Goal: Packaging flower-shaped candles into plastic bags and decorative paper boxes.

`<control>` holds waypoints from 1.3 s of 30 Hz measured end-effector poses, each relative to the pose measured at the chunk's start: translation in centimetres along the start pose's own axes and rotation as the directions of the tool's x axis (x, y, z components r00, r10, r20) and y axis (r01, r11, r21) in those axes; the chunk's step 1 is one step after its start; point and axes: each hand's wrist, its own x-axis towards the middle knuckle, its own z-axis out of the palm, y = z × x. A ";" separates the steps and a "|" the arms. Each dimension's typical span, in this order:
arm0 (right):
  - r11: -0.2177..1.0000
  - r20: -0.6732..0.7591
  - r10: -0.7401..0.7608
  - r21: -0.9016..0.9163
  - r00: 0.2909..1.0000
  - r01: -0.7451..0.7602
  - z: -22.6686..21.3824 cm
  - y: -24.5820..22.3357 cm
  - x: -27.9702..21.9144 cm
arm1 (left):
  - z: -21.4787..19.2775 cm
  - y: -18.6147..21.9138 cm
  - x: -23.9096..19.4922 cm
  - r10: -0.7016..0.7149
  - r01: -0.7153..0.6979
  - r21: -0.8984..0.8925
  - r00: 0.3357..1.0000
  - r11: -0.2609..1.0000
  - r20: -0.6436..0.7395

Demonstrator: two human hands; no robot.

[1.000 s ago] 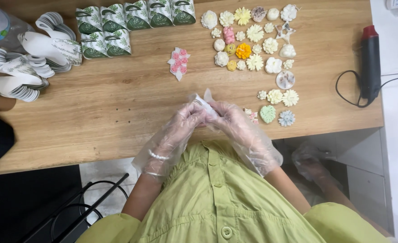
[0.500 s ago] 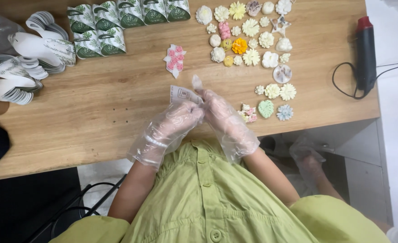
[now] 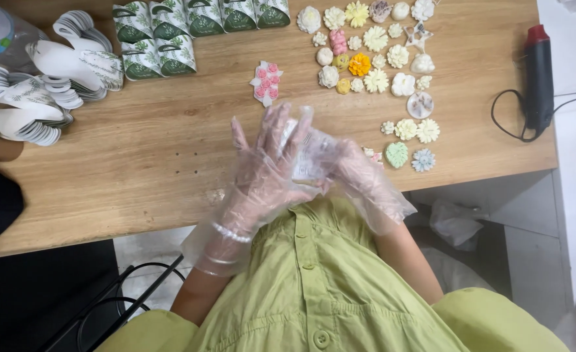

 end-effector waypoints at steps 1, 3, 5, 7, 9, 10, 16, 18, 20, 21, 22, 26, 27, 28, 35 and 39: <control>1.000 -0.013 0.004 0.003 1.000 -0.004 0.2 0.7 -0.3 | 0.3 0.3 0.1 0.007 -0.007 -0.009 1.000 1.000 0.008; 0.999 0.037 0.029 -0.047 0.999 -0.027 0.4 1.8 -0.8 | 0.9 0.9 0.8 0.106 -0.108 0.036 0.993 0.993 0.055; 0.995 0.019 0.057 -0.079 0.998 -0.056 -0.1 1.9 -1.3 | 2.6 1.0 1.1 0.145 -0.157 0.050 0.973 0.986 0.182; 0.991 0.004 0.085 -0.103 0.996 -0.084 -0.1 1.5 -1.8 | 3.9 1.0 1.1 0.178 -0.208 0.066 0.934 0.976 0.310; 0.976 0.023 0.079 -0.207 0.997 -0.073 0.1 0.5 -2.6 | 4.9 1.1 0.8 0.132 -0.151 0.014 0.898 0.988 0.420; 0.978 0.007 0.074 -0.198 0.997 -0.071 -0.1 0.8 -2.8 | 4.8 1.1 0.9 0.149 -0.168 0.007 0.892 0.986 0.427; 0.976 -0.208 0.216 0.069 0.954 -0.206 -3.8 3.9 -3.9 | 6.2 0.8 0.8 0.154 -0.130 -0.091 0.924 0.987 0.350; 0.987 -0.202 0.160 0.023 0.966 -0.158 -4.7 4.3 -4.2 | 5.8 1.3 1.0 0.026 0.059 -0.177 0.896 0.982 0.443; 0.988 -0.200 0.150 -0.013 0.968 -0.156 -4.7 3.7 -4.4 | 6.6 0.9 0.7 0.052 0.027 -0.190 0.915 0.981 0.400; 0.988 -0.193 0.136 -0.048 0.972 -0.148 -4.8 3.3 -4.3 | 7.0 0.7 0.7 0.076 -0.006 -0.195 0.932 0.981 0.353; 0.988 -0.192 0.135 -0.052 0.972 -0.147 -5.3 3.1 -4.2 | 7.0 0.7 0.8 0.075 -0.006 -0.197 0.934 0.980 0.350; 0.813 -0.472 -0.223 -0.573 0.853 -0.104 -7.1 0.4 -4.8 | 6.5 0.8 0.9 -0.096 0.163 -0.130 0.906 0.978 0.411; 0.491 -0.511 -0.466 -0.829 0.722 -0.270 -7.2 -0.6 -5.1 | 6.1 0.6 0.8 -0.177 0.256 -0.114 0.869 0.960 0.463; 0.490 -0.501 -0.465 -0.832 0.730 -0.260 -8.4 -0.1 -4.7 | 6.6 0.3 0.2 -0.190 0.266 -0.107 0.868 0.958 0.458; -0.057 -0.267 -0.506 -0.939 0.820 -0.340 -14.3 1.2 -0.2 | 7.8 -0.8 -2.2 -0.283 0.334 -0.128 0.908 0.934 0.308; -0.167 -0.236 -0.425 -0.928 0.874 -0.332 -14.7 0.9 1.1 | 7.9 -0.8 -2.5 -0.263 0.285 -0.091 0.944 0.954 0.201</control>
